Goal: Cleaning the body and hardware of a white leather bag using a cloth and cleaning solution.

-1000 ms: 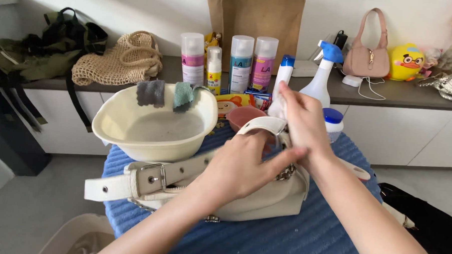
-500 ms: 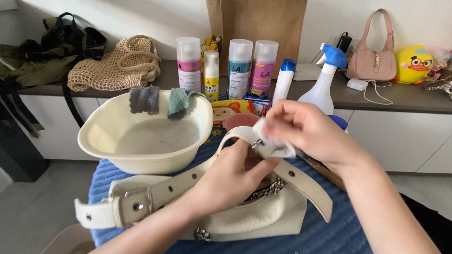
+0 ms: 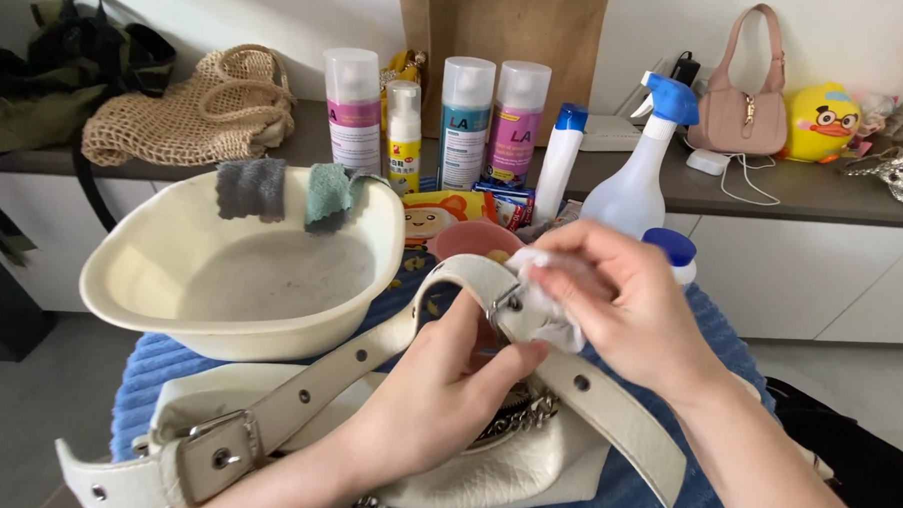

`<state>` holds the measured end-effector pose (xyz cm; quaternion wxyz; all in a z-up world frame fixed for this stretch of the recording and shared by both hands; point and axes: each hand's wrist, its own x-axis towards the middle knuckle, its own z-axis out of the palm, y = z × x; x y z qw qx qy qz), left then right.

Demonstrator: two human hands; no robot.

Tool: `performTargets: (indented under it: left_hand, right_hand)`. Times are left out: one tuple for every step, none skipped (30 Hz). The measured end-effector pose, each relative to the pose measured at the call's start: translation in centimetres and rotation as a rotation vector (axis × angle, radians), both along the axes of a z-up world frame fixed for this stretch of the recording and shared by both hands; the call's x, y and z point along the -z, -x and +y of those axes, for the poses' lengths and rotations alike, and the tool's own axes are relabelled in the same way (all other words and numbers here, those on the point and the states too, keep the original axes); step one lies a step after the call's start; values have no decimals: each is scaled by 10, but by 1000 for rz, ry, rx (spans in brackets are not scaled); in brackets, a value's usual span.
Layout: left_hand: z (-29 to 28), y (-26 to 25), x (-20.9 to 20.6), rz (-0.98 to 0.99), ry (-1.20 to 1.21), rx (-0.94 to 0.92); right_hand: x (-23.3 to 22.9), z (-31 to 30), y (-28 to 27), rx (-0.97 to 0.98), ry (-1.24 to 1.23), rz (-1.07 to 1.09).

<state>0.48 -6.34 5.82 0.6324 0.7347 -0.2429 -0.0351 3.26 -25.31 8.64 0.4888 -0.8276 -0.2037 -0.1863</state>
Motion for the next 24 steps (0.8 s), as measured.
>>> performTargets:
  left_hand:
    - [-1, -2, 4, -20, 23, 0]
    - [-1, -1, 2, -18, 25, 1]
    - [0, 0, -1, 6, 69, 21]
    - [1, 1, -4, 31, 112, 41]
    - [-1, -2, -1, 30, 115, 39]
    - [-2, -4, 3, -18, 173, 47]
    - [-2, -7, 7, -64, 229, 55]
    - [-1, -7, 6, -62, 231, 52]
    - [-1, -8, 5, -135, 246, 36]
    - [0, -8, 4, -208, 261, 20]
    - [-1, -10, 6, -206, 264, 17]
    - [-2, -12, 8, -89, 288, 7]
    - [-3, -14, 10, 29, 310, -3]
    - [-3, -12, 12, 32, 312, -5]
    - [-3, -11, 14, -51, 322, 6]
    - [-4, -10, 16, -135, 331, 18]
    - [-3, -10, 16, -131, 333, 18]
    - [-3, -9, 16, -107, 368, 36]
    - [-3, -9, 16, -84, 405, 55]
    - [-3, -7, 15, -81, 408, 56]
    - [-3, -6, 15, -115, 417, 63]
    - [-2, -5, 14, -150, 426, 70]
    - [-2, -3, 11, -151, 429, 68]
    - [-2, 0, 9, -152, 499, 126]
  right_hand:
    - [2, -1, -1, 74, 9, -98]
    - [4, -10, -5, 74, 12, -96]
    - [6, -19, -9, 82, -108, -100]
    - [7, -27, -12, 90, -229, -104]
    - [8, -32, -13, 88, -226, -105]
    - [9, -37, -13, 0, -312, -92]
    - [10, -41, -14, -87, -399, -75]
    - [14, -48, -15, -88, -398, -72]
    - [18, -54, -16, -148, -459, -58]
    - [22, -61, -17, -207, -520, -44]
    - [23, -64, -17, -208, -517, -41]
    - [25, -68, -17, -204, -499, -24]
    - [27, -71, -16, -199, -482, -5]
    - [22, -65, -12, -200, -481, -1]
    - [17, -58, -8, -144, -346, 22]
    - [11, -52, -5, -89, -211, 45]
    - [11, -51, -4, -87, -210, 49]
    - [10, -50, -4, -99, -206, 68]
    - [9, -50, -4, -110, -201, 86]
    - [7, -48, 1, -108, -198, 89]
    - [3, -46, 6, -104, -233, 149]
    - [0, -44, 10, -98, -268, 210]
    - [2, -45, 10, -100, -265, 209]
    - [3, -45, 10, -87, -306, 149]
